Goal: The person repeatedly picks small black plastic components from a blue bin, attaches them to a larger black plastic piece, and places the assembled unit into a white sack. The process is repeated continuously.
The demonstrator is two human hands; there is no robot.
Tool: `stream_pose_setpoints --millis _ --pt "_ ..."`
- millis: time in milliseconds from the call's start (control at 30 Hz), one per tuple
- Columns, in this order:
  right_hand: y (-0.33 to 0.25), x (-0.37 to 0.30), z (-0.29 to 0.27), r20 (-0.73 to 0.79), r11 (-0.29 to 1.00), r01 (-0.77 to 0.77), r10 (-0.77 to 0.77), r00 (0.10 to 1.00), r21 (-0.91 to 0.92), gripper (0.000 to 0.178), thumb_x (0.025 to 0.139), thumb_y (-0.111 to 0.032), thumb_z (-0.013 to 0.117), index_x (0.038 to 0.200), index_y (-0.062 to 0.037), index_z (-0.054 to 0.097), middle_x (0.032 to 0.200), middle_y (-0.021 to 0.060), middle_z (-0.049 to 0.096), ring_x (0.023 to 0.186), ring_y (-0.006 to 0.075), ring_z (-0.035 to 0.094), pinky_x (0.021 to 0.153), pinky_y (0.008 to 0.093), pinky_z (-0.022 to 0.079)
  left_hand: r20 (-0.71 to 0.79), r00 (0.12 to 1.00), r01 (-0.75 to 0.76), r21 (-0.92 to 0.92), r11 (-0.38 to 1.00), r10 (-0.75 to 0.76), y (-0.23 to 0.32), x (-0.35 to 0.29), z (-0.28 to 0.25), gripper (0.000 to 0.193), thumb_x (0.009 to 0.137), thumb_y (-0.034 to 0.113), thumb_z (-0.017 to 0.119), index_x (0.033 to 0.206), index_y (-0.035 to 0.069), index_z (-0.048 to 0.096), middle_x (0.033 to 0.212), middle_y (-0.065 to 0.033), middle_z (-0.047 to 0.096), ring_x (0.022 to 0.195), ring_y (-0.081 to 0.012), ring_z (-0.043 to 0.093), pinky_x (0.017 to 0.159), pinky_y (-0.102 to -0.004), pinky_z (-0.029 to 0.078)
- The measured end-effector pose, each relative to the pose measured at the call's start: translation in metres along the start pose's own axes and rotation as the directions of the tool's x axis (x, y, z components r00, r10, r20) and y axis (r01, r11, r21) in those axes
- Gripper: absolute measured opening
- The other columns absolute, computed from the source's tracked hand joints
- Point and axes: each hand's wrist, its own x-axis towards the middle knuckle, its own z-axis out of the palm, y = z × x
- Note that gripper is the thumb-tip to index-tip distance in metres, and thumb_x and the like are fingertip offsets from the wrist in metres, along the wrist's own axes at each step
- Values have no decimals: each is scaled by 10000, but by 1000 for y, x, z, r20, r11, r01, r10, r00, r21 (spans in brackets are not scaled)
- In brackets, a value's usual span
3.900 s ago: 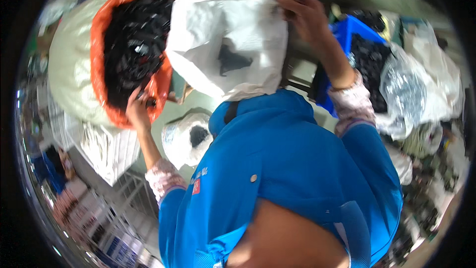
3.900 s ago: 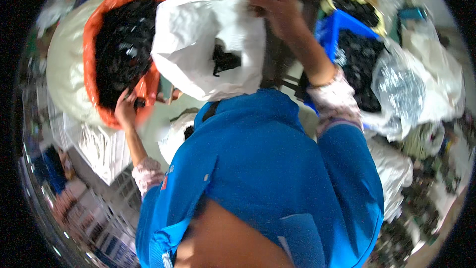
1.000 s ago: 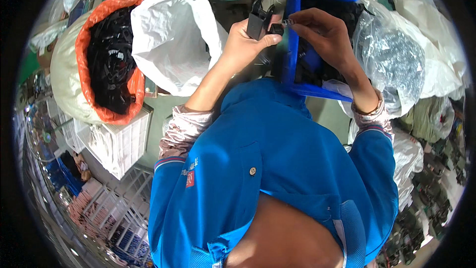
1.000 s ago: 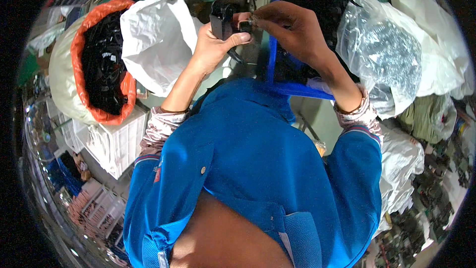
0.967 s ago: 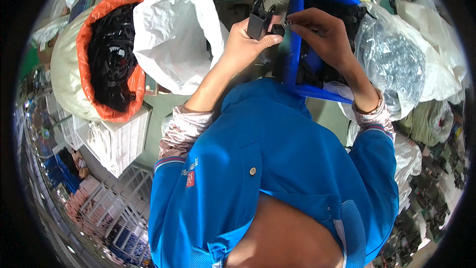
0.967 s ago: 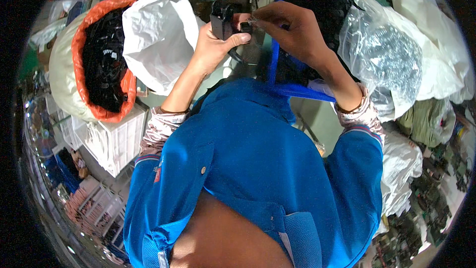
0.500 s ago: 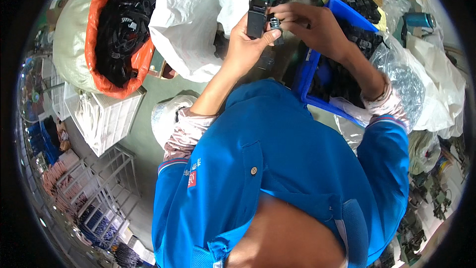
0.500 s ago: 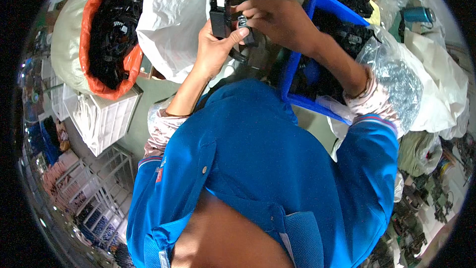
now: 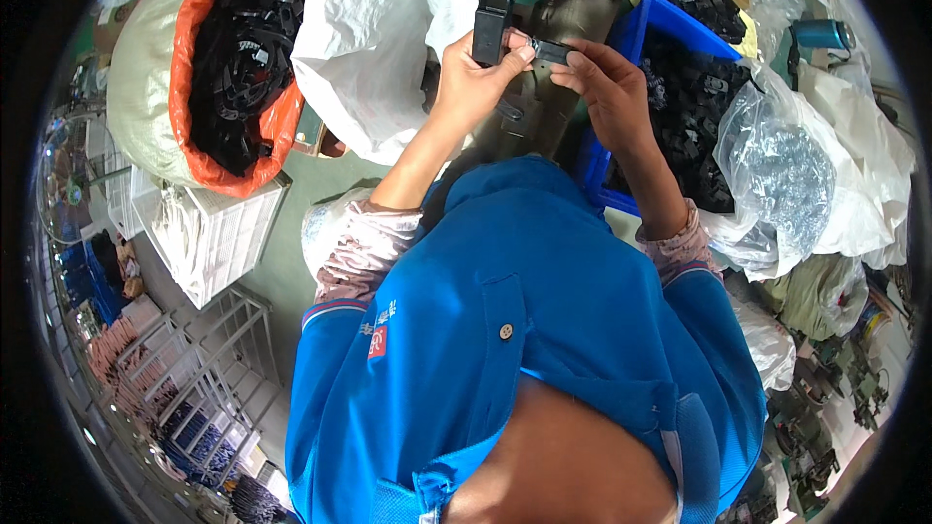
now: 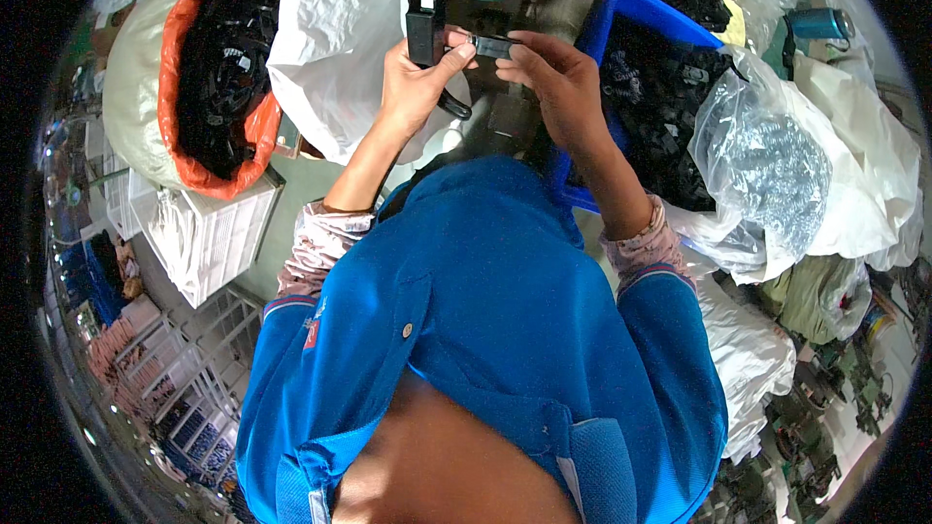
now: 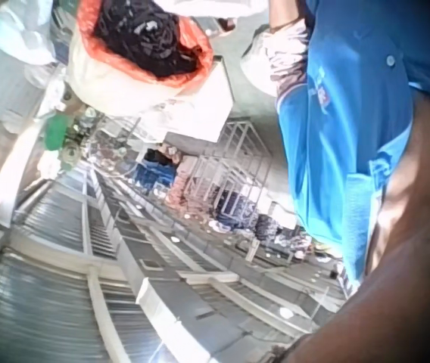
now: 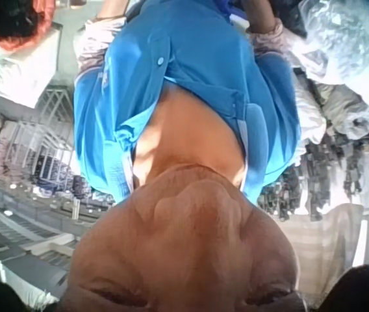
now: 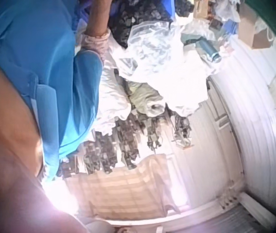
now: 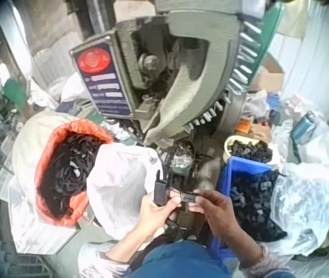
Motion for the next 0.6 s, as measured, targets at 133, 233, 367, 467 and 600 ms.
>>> stream_pose_setpoints --millis 133,233,367,467,600 --pt "2 3 -11 -5 992 63 -64 998 -111 265 913 -75 571 1136 67 579 1030 154 640 912 212 651 833 311 544 23 994 108 -77 991 -107 -6 1 4 111 834 12 667 923 -28 613 879 -80 663 699 -118 630 673 -236 531" --pt "3 6 -20 -33 999 -27 26 999 -40 272 913 -101 574 1135 56 589 995 165 650 890 211 654 805 303 540 15 994 107 -155 982 -106 -11 0 9 184 825 7 676 983 -20 587 877 -88 665 670 -117 628 629 -228 522" --pt "-8 8 -36 -18 982 -109 113 993 152 278 920 -114 562 1146 46 590 988 166 651 893 214 647 806 303 527 70 984 172 -143 975 -163 3 -2 8 245 845 49 662 1055 10 543 911 -94 668 618 -95 605 516 -203 465" --pt "-25 15 -50 61 996 -40 35 998 83 307 917 -124 569 1177 40 560 1032 142 631 919 217 633 824 323 518 127 968 243 -249 937 -218 13 -8 5 194 909 108 574 1065 4 525 961 -132 661 556 -84 537 461 -202 396" --pt "-53 30 -47 145 995 86 -78 986 -54 276 918 -150 581 1134 21 569 1043 114 617 909 197 616 812 309 508 246 936 317 -269 909 -253 15 -14 6 274 959 168 490 1167 -7 516 1078 -151 634 676 -117 586 527 -209 458"
